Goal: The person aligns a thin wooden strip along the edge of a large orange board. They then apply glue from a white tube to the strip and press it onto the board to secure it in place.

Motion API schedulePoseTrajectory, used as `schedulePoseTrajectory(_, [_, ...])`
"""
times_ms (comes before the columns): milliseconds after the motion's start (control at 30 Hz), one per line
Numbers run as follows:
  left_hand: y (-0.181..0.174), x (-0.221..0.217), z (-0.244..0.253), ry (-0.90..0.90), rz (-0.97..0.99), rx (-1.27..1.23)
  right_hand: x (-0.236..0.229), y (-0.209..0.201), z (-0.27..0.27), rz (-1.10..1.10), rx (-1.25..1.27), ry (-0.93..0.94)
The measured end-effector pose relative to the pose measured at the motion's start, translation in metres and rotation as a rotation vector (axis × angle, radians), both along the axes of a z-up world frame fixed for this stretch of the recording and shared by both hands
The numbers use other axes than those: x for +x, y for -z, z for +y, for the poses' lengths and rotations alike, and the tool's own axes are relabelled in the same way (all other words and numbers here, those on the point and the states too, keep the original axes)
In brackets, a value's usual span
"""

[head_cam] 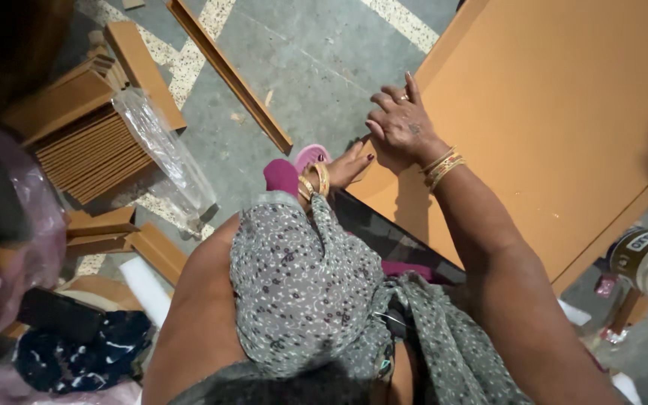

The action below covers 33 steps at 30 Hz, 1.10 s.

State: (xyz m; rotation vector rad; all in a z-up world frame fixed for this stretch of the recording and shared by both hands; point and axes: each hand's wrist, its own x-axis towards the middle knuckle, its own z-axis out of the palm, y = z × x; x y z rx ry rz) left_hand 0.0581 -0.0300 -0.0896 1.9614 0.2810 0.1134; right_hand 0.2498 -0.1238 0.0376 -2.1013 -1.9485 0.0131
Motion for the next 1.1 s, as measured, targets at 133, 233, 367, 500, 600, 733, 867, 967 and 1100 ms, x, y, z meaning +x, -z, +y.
schedulePoseTrajectory(133, [-0.012, -0.011, 0.013, 0.007, 0.051, -0.024, -0.003, -0.002, -0.007, 0.009, -0.177, 0.063])
schedulePoseTrajectory(233, [-0.029, -0.020, 0.022, 0.017, 0.067, -0.045, -0.005, -0.005, -0.005, 0.005, -0.161, 0.066])
schedulePoseTrajectory(367, [-0.013, -0.023, 0.012, 0.036, 0.129, -0.097, -0.003, -0.003, -0.007, 0.013, -0.129, 0.045])
schedulePoseTrajectory(500, [-0.005, -0.012, 0.004, 0.055, 0.142, -0.167, -0.004, 0.006, -0.010, -0.065, -0.050, 0.052])
schedulePoseTrajectory(600, [-0.012, 0.014, -0.007, 0.059, 0.138, -0.238, 0.004, 0.013, -0.005, -0.094, -0.040, 0.030])
schedulePoseTrajectory(733, [-0.022, 0.024, -0.004, 0.027, 0.231, -0.238, 0.001, 0.009, -0.005, -0.041, -0.013, 0.041])
schedulePoseTrajectory(867, [-0.004, 0.027, -0.014, -0.024, 0.179, -0.059, 0.005, -0.002, -0.002, 0.079, -0.030, 0.029])
schedulePoseTrajectory(967, [0.001, 0.027, -0.018, -0.052, 0.318, -0.027, 0.024, -0.006, 0.006, 0.107, -0.068, -0.045])
schedulePoseTrajectory(1100, [-0.022, 0.024, -0.016, -0.050, 0.328, -0.095, 0.065, -0.001, 0.012, 0.013, -0.055, -0.026])
